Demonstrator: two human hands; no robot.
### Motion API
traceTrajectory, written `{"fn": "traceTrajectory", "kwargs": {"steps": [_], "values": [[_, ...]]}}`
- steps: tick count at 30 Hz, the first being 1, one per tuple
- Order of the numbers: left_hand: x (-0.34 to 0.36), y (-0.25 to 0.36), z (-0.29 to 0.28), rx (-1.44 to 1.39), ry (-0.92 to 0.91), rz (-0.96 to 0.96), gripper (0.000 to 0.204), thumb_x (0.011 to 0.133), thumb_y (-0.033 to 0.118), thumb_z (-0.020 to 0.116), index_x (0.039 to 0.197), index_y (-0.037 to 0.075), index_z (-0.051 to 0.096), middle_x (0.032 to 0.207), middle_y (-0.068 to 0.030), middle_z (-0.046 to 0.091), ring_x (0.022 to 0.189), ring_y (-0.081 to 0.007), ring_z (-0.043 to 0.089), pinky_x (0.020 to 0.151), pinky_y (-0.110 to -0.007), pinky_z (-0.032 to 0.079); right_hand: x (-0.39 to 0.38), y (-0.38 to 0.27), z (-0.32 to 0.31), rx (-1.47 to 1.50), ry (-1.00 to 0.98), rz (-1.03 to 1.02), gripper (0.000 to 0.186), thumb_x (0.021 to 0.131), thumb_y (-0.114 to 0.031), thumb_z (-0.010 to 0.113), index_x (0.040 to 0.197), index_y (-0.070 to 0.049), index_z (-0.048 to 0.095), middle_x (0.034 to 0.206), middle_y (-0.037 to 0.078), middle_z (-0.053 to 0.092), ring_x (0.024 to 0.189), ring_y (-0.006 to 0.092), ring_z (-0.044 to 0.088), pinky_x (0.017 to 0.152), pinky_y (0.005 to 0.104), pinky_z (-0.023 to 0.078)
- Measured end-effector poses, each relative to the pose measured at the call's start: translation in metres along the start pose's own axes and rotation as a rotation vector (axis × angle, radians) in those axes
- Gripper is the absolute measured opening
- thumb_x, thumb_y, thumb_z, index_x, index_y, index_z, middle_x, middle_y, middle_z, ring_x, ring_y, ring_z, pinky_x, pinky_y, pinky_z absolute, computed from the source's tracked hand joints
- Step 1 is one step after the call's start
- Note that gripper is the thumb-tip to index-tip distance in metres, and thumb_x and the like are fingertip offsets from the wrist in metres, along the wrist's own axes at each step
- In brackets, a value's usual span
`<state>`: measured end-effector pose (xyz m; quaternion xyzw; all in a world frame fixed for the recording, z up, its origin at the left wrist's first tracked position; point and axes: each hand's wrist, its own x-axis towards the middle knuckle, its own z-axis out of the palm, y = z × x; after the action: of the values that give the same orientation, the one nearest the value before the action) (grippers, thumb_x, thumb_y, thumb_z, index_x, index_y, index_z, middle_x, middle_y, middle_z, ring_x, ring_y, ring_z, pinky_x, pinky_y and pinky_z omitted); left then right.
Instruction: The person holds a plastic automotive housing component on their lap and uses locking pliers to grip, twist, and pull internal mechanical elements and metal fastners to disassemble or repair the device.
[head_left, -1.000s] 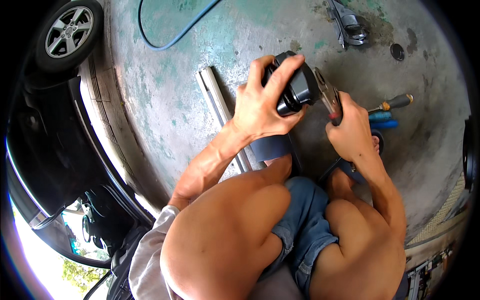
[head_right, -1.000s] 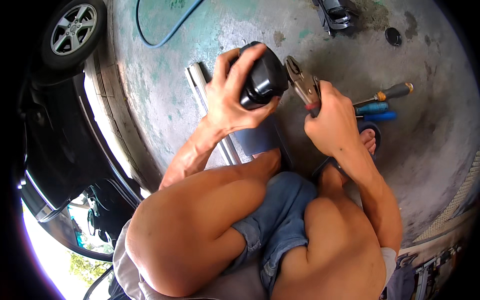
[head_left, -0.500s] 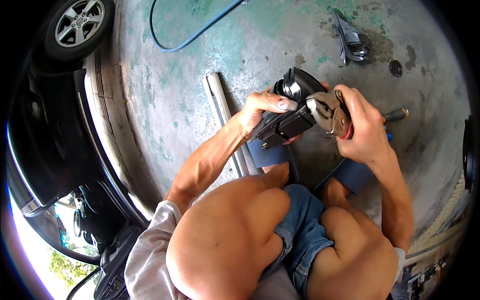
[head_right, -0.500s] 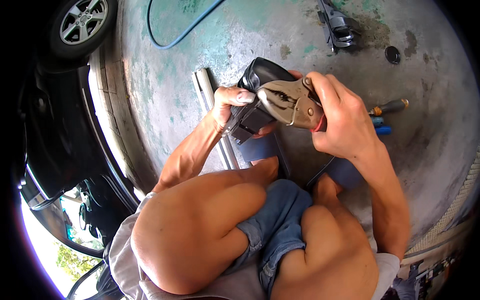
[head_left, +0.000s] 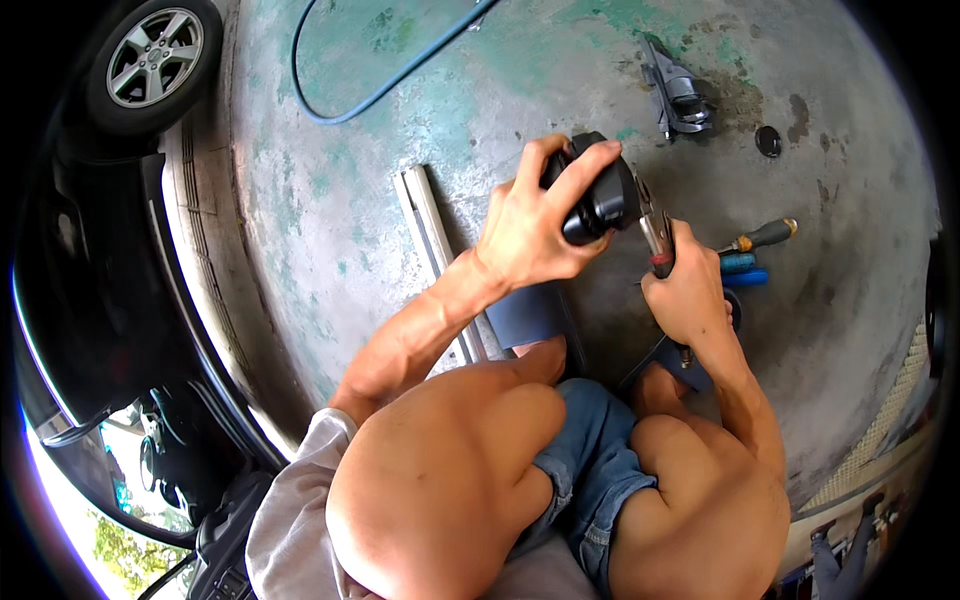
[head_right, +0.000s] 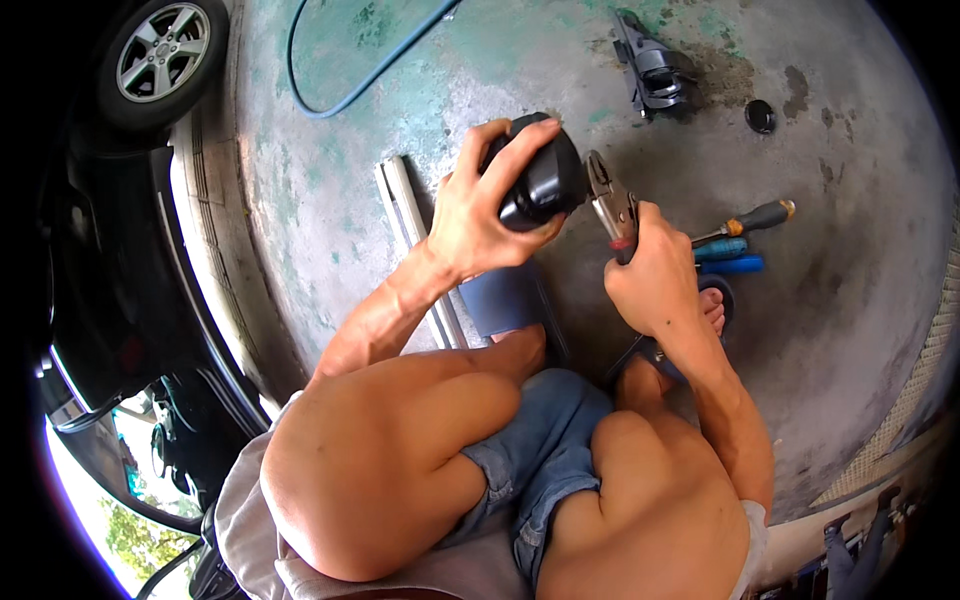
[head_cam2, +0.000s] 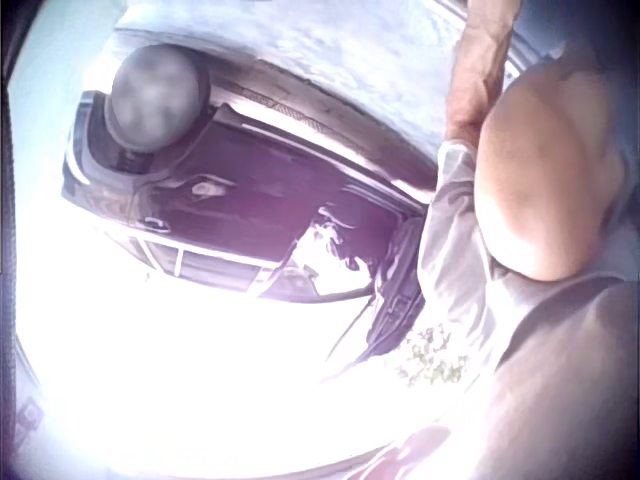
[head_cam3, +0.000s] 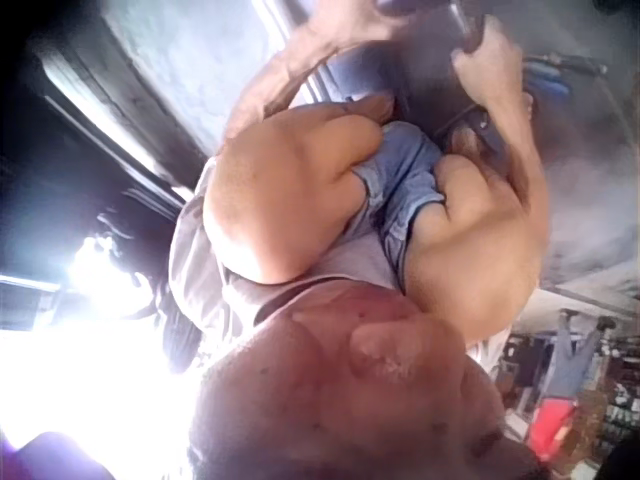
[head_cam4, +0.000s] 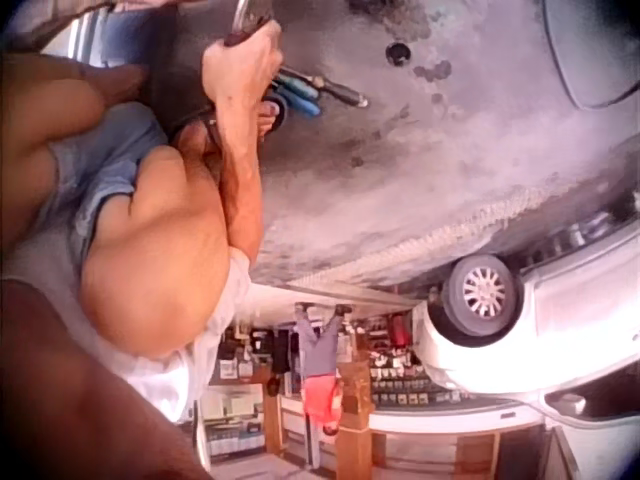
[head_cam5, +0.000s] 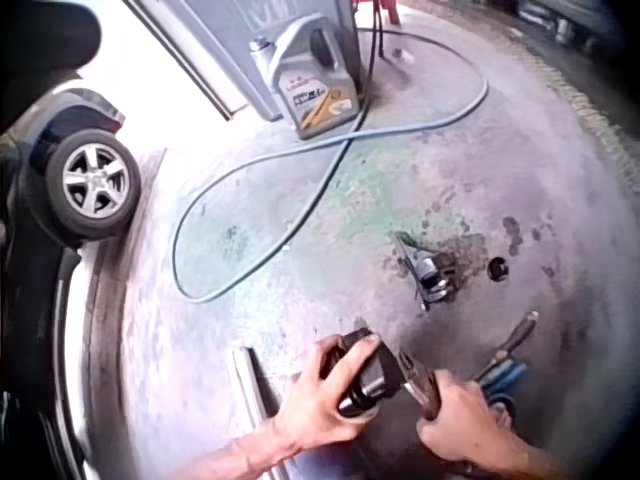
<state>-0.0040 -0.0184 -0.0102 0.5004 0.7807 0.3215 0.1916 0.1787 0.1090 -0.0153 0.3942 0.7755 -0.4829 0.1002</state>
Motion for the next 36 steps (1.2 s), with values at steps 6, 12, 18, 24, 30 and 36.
{"fn": "traceTrajectory", "kwargs": {"steps": [6,12,18,24,30,36], "values": [[-0.003,-0.022,-0.001,-1.483,-0.417,-0.425,0.094,0.059,0.021,0.081,0.145,-0.003,0.051,0.137,-0.0191,0.061,0.121,-0.0290,0.063,0.111,-0.039,0.045,-0.009,-0.008,-0.028,-0.111,0.184,-0.624,0.066,0.059,0.006,0.071,0.123,0.006,0.054,0.098,0.022,0.062,0.090,0.0425,0.063,0.077,0.0478,0.051],[-0.004,-0.025,0.005,-1.920,-0.534,-0.613,0.091,0.057,0.024,0.069,0.138,-0.013,0.052,0.130,-0.0309,0.063,0.114,-0.0385,0.066,0.102,-0.043,0.052,0.012,-0.035,-0.053,-0.277,0.182,-0.929,0.071,0.052,0.005,0.074,0.120,0.005,0.054,0.088,0.016,0.056,0.077,0.0362,0.059,0.067,0.0435,0.050],[-0.021,-0.047,0.033,-2.096,-0.908,-0.786,0.075,0.069,0.043,0.065,0.119,-0.013,0.062,0.086,-0.0332,0.064,0.065,-0.0361,0.059,0.056,-0.042,0.047,0.013,-0.030,-0.051,-0.255,0.136,-0.904,0.073,0.054,0.006,0.074,0.123,0.005,0.053,0.090,0.016,0.058,0.080,0.0368,0.061,0.070,0.0439,0.051],[-0.032,-0.063,0.047,-2.038,-0.938,-0.819,0.094,0.061,0.037,0.066,0.142,-0.008,0.049,0.106,-0.0296,0.065,0.065,-0.0343,0.060,0.052,-0.041,0.047,0.017,-0.018,-0.041,-0.206,0.121,-0.906,0.073,0.055,0.007,0.074,0.124,0.006,0.052,0.089,0.017,0.058,0.080,0.0374,0.061,0.071,0.0446,0.052],[-0.027,-0.053,0.056,-2.245,-1.058,-0.776,0.088,0.063,0.037,0.067,0.139,-0.005,0.053,0.110,-0.0293,0.065,0.063,-0.0321,0.056,0.052,-0.042,0.045,0.024,-0.031,-0.065,-0.276,0.074,-1.015,0.074,0.053,0.009,0.069,0.125,0.008,0.053,0.088,0.017,0.056,0.077,0.0366,0.059,0.069,0.0438,0.050],[-0.032,-0.042,0.061,-2.333,-1.054,-0.768,0.081,0.065,0.037,0.066,0.135,-0.003,0.055,0.111,-0.0293,0.065,0.061,-0.0322,0.055,0.052,-0.041,0.044,0.021,-0.035,-0.074,-0.317,-0.023,-0.986,0.073,0.052,0.008,0.072,0.122,0.006,0.054,0.088,0.016,0.056,0.076,0.0361,0.058,0.068,0.0433,0.050]]}}
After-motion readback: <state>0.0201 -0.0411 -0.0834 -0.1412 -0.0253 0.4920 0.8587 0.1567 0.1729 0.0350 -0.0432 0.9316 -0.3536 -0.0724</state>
